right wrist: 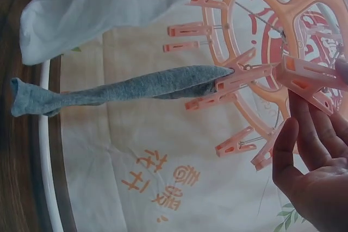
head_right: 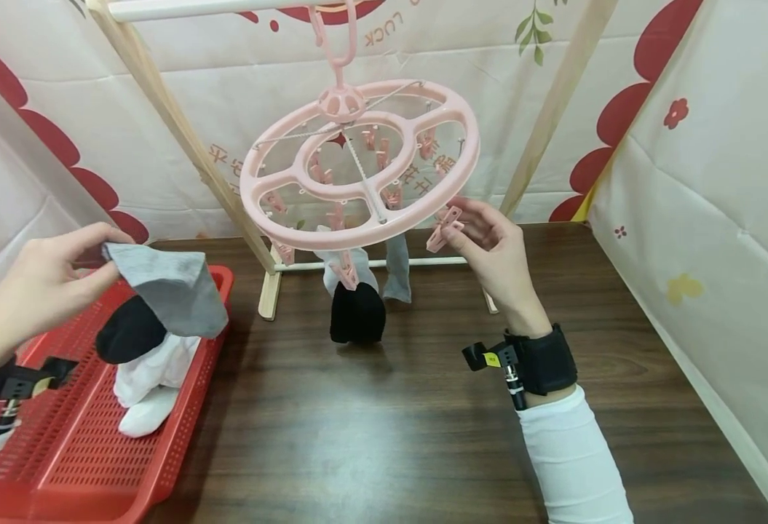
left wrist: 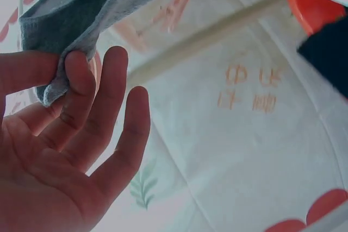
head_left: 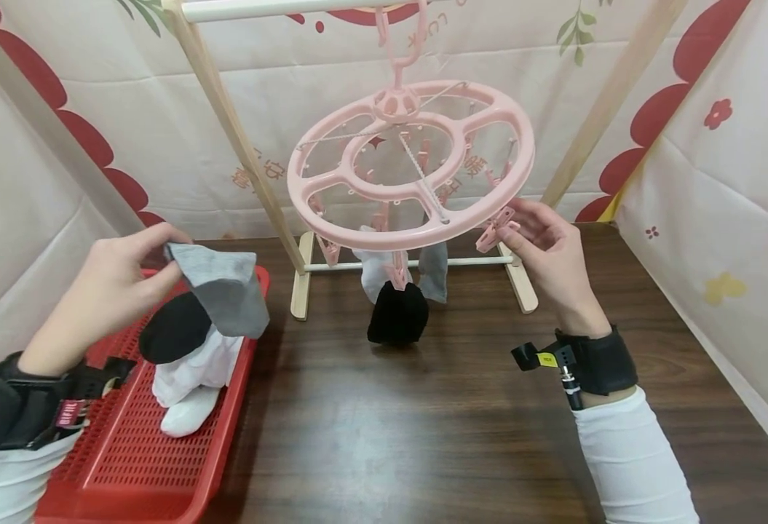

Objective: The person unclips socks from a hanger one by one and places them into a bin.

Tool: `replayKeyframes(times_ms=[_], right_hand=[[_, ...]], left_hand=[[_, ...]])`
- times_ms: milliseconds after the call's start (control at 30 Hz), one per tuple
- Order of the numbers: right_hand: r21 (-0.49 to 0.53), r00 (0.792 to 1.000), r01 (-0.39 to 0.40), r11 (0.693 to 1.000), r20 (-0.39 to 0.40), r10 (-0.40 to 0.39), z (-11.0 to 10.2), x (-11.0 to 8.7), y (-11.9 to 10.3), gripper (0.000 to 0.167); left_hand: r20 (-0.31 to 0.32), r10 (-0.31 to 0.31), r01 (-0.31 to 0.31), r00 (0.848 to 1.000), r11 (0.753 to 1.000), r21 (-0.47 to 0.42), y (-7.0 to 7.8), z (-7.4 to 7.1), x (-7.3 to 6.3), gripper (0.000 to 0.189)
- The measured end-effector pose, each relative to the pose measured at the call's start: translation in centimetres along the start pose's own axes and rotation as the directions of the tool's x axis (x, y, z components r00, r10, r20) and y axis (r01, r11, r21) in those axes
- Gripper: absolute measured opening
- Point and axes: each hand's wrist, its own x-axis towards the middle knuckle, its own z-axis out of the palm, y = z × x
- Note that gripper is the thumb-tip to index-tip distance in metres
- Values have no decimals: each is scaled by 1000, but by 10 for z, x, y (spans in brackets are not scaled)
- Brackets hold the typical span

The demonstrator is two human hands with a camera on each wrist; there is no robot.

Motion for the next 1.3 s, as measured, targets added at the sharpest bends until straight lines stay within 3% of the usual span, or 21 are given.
replayKeyframes(times_ms=[267,467,733,833,1067,1300], right_hand=[[12,999,32,999,-17,-32,-3,-1,0,37],[4,999,35,999,-21,-35,-3,-1,2,36],[25,999,21,999,-28,-20,-2,-3,2,35],[20,999,17,1000,-40,-16,-3,-5,2,35],[95,999,23,995,23,-25,-4,-6,3,36],[95,999,13,995,30,-16,-5,-7,3,35]], left_hand=[[-25,-164,165,986,985,57,-15,-25,-8,15],[-35,-228,230,973,969,85,-24,-37,-16,13],[-107,-361,369,926,928,58,-44,-53,-22,20],[-131,-361,367,923,930,22,-52,-58,-24,21],[-48,-348,349,936,937,10,-58,-55,-32,22],[50,-387,383,921,920,82,-52,-48,-27,25]])
